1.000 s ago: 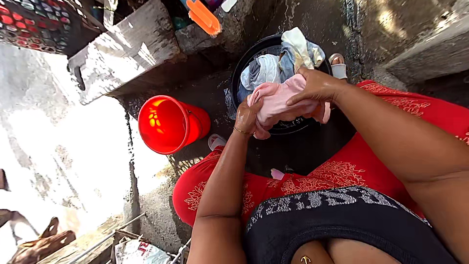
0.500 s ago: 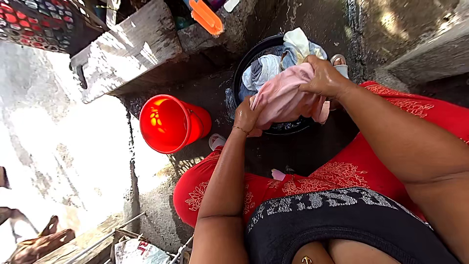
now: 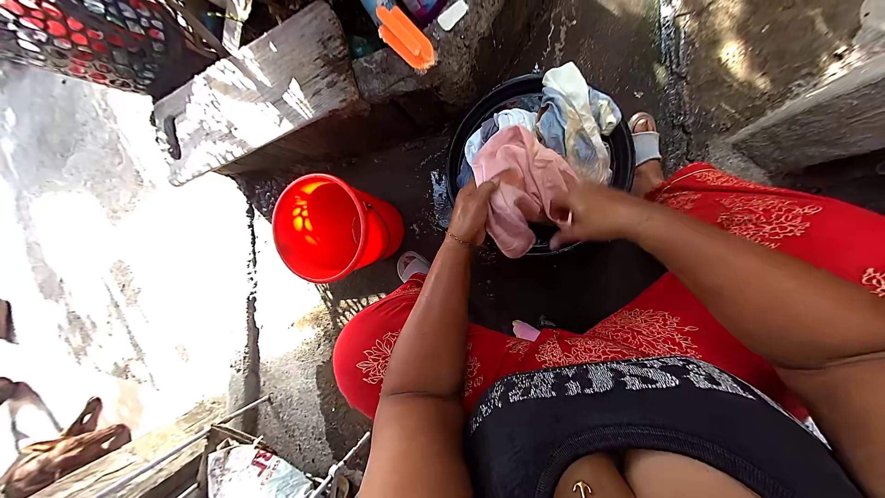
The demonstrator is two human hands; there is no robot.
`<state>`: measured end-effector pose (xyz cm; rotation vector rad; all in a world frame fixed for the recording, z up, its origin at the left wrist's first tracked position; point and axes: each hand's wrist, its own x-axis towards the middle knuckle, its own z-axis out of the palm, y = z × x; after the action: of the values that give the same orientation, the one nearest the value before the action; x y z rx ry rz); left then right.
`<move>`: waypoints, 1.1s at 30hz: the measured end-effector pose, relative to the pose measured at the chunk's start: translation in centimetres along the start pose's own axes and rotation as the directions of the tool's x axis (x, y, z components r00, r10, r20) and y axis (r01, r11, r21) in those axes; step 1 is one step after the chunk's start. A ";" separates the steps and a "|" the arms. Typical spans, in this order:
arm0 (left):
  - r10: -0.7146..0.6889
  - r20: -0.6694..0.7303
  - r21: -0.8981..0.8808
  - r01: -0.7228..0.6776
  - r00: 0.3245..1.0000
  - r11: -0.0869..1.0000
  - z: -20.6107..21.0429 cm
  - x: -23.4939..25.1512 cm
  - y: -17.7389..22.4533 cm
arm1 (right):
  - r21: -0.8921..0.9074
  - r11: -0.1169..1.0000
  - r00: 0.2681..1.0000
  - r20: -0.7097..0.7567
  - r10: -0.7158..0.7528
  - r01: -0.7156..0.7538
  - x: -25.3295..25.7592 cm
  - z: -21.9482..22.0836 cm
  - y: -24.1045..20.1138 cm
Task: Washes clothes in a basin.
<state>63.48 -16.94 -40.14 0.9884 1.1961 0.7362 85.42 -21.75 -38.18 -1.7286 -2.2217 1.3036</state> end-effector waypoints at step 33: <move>-0.036 -0.361 -0.248 -0.059 0.932 0.967 -2.6 -1.3 6.1 | 0.550 0.820 0.784 -0.575 0.233 0.159 2.3 -3.2 3.7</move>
<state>60.88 -15.02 -34.16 0.6597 1.3713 1.0888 89.06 -17.95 -39.48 -1.6253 -1.2528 1.0289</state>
